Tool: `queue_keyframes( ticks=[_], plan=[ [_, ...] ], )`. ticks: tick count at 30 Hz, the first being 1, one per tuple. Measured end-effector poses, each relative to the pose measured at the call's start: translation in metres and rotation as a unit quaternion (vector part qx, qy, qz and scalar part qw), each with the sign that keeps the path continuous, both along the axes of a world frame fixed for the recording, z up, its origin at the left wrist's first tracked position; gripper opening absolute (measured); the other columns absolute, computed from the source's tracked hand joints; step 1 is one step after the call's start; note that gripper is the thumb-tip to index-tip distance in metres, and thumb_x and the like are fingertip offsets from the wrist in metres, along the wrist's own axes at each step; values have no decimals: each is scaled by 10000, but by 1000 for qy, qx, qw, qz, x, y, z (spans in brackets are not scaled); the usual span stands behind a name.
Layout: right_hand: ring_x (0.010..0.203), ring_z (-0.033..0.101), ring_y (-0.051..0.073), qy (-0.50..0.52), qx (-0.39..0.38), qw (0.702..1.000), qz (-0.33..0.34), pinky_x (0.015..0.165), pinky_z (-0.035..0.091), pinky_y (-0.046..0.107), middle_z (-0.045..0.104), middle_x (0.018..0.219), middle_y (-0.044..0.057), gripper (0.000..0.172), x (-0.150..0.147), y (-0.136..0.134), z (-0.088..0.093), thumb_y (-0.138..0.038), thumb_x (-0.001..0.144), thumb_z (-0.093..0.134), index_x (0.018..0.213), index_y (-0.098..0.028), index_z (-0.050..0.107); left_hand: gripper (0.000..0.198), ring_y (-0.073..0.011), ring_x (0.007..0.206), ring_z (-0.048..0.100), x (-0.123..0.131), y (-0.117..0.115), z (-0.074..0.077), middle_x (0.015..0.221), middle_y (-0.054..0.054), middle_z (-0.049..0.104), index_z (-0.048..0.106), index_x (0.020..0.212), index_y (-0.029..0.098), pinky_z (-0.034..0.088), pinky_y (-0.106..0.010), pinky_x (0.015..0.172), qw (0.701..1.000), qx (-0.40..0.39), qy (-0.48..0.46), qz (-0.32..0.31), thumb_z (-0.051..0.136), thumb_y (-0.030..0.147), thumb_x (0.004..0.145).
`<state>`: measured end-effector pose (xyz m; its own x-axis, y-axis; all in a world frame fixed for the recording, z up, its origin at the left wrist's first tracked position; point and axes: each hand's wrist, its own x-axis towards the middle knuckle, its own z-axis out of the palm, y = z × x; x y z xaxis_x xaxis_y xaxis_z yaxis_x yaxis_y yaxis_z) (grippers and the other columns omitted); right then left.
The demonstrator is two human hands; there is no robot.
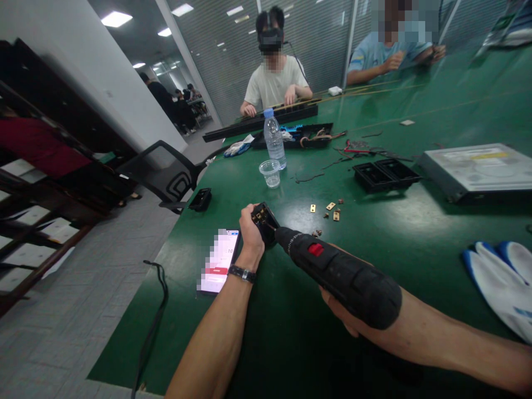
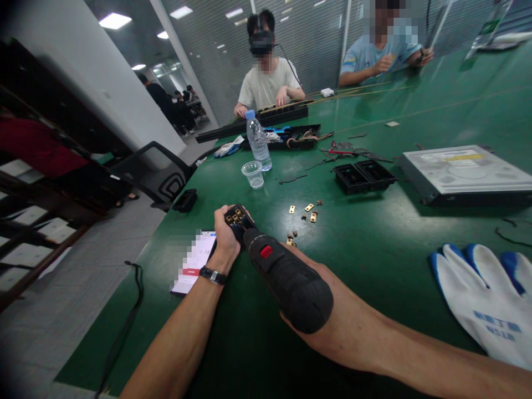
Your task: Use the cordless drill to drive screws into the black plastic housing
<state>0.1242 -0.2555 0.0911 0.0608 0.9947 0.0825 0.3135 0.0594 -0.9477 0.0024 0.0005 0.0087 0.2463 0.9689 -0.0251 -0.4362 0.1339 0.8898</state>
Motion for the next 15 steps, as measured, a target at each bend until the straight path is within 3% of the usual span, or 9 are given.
queue_keyframes(
  ticks=[7,12,15],
  plan=[
    [507,547,168,6,-4,1000,0,585,556,320,624,647,-84,631,2,-5,5,-265,886,761,1513,-273,688,416,-190,656,687,0,-2,3,761,-30,728,723,857,203,559,-313,680,1000,1,5,-4,648,611,893],
    [527,569,187,8,-11,1000,8,570,548,321,558,584,-86,465,0,-4,5,-273,898,771,1362,-297,768,403,-182,684,696,0,-2,3,781,-30,727,730,869,204,562,-300,695,1000,2,-1,-2,654,599,896],
    [559,596,206,10,4,1000,1,587,561,330,542,577,-79,462,0,-3,3,-283,898,782,1360,-307,770,401,-179,687,694,0,-2,2,780,-28,724,731,871,203,558,-293,693,1000,4,2,0,651,595,898]
  ],
)
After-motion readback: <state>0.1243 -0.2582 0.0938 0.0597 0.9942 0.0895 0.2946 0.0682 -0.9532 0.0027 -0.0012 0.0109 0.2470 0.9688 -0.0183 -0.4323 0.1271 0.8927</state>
